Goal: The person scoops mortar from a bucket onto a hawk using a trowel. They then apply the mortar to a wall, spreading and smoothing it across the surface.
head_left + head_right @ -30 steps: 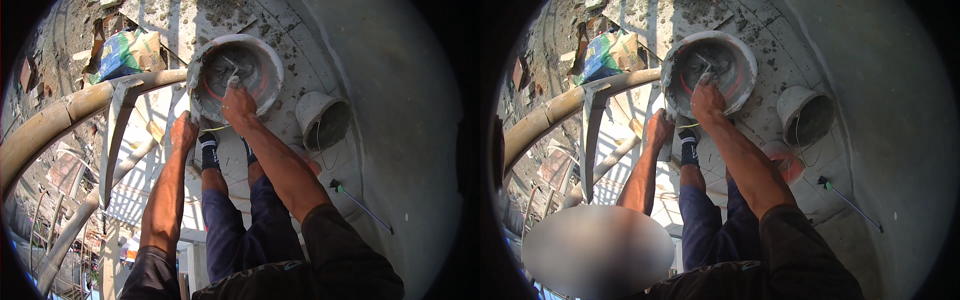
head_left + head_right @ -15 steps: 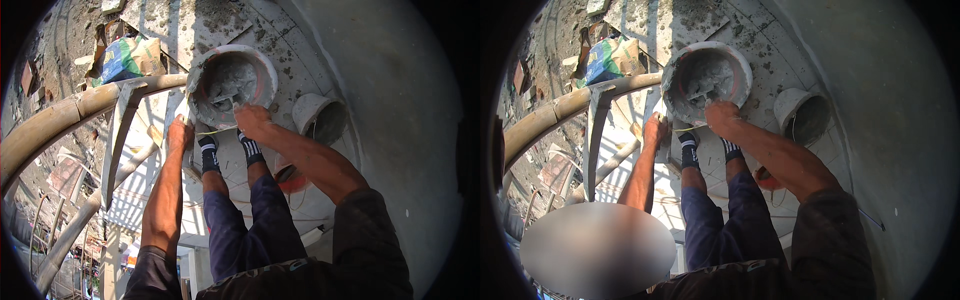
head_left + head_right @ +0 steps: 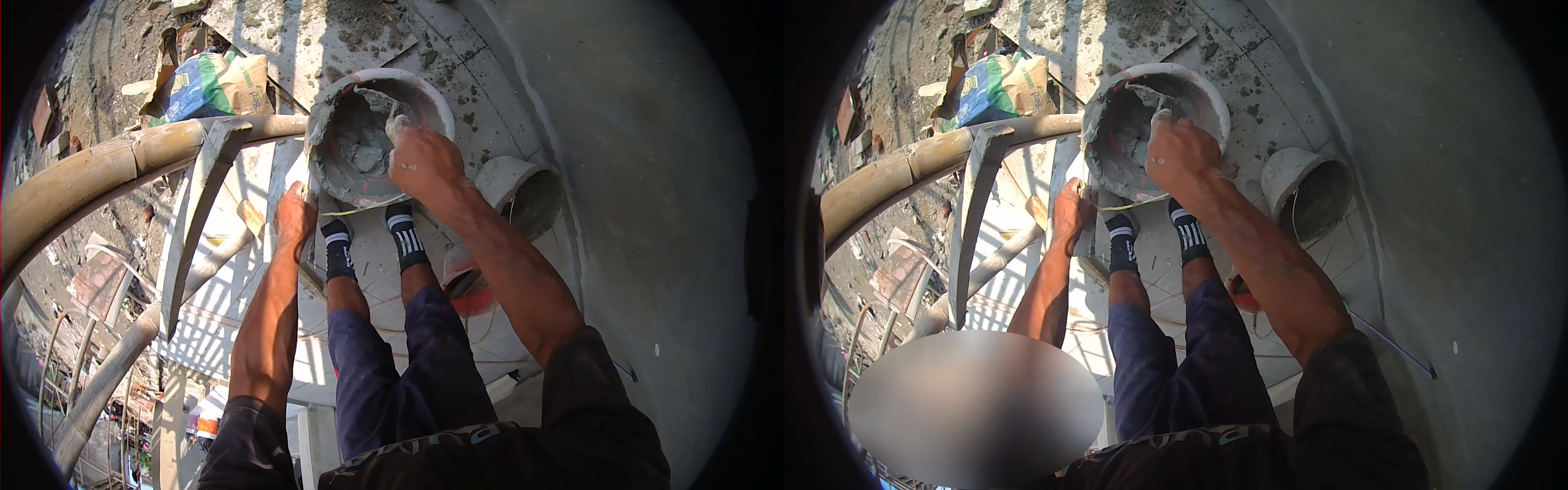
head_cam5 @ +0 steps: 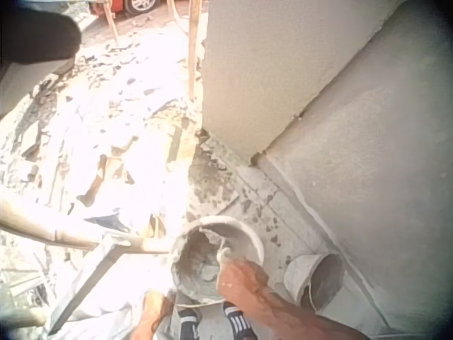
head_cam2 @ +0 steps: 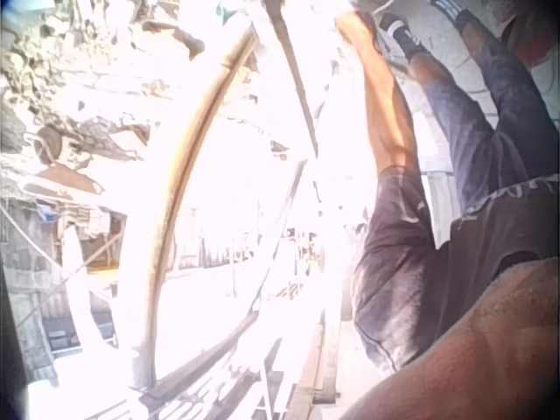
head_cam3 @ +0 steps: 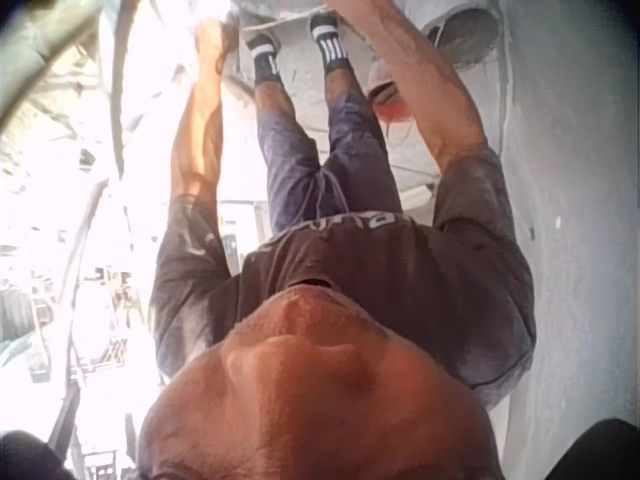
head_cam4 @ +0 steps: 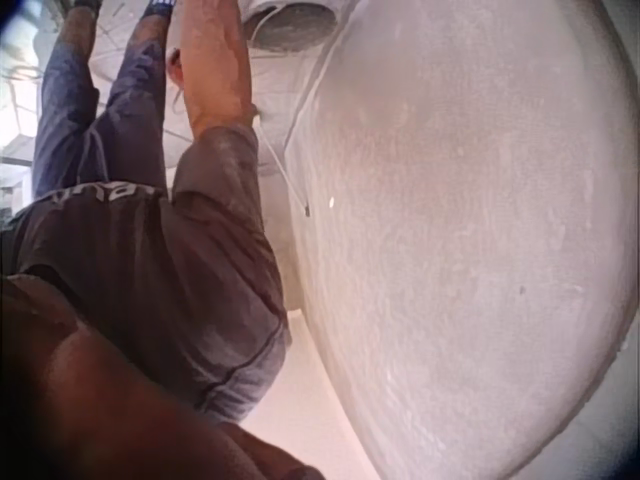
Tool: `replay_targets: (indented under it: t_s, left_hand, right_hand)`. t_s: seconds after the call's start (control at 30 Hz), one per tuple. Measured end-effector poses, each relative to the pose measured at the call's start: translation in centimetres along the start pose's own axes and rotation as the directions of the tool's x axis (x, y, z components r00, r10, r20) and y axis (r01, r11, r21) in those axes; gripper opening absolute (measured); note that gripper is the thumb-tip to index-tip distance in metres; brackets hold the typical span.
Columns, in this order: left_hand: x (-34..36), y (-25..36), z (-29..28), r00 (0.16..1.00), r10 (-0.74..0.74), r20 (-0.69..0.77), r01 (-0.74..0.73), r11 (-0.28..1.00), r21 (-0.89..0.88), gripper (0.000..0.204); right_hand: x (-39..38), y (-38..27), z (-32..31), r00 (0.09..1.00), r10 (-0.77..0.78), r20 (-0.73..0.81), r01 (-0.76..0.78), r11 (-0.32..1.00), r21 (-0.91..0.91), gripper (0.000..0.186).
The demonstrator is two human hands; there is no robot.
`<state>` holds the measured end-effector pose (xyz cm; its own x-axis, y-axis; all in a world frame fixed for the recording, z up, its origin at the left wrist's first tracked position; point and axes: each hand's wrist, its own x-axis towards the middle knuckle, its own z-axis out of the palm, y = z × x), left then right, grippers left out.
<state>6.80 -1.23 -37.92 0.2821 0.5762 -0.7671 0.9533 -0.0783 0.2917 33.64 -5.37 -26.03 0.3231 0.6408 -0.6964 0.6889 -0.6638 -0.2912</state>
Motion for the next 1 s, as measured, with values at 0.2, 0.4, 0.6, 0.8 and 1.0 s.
replay_targets:
  t_s: [0.2, 0.4, 0.6, 0.8, 1.0]
  left_hand:
    - [-0.7, 0.5, 0.5, 1.000, -0.011, -0.006, 0.011, 1.000, -0.007, 0.023]
    - [-1.4, -0.3, 0.9, 0.998, 0.019, -0.054, -0.023, 0.998, -0.065, 0.022]
    - [-2.4, 0.8, -0.6, 0.998, 0.040, -0.053, -0.048, 0.985, -0.167, 0.024]
    - [-2.6, 1.5, -1.4, 1.000, -0.026, -0.018, 0.022, 0.984, -0.174, 0.030]
    - [-2.2, 1.3, -1.4, 0.997, -0.078, -0.014, 0.075, 0.981, -0.180, 0.034]
  right_hand:
    - [-0.5, -1.0, 2.9, 0.962, -0.253, 0.103, 0.269, 0.942, -0.202, 0.031]
    - [-1.9, -0.1, 4.1, 0.888, -0.373, 0.269, 0.448, 0.831, -0.328, 0.031]
    - [-2.2, 4.0, 0.6, 0.926, -0.315, 0.209, 0.364, 0.890, -0.273, 0.026]
    - [-1.3, 2.2, 0.8, 0.969, -0.237, -0.075, 0.219, 0.957, -0.191, 0.025]
    - [-4.0, 0.3, 6.4, 0.902, -0.432, 0.017, 0.416, 0.857, -0.304, 0.028]
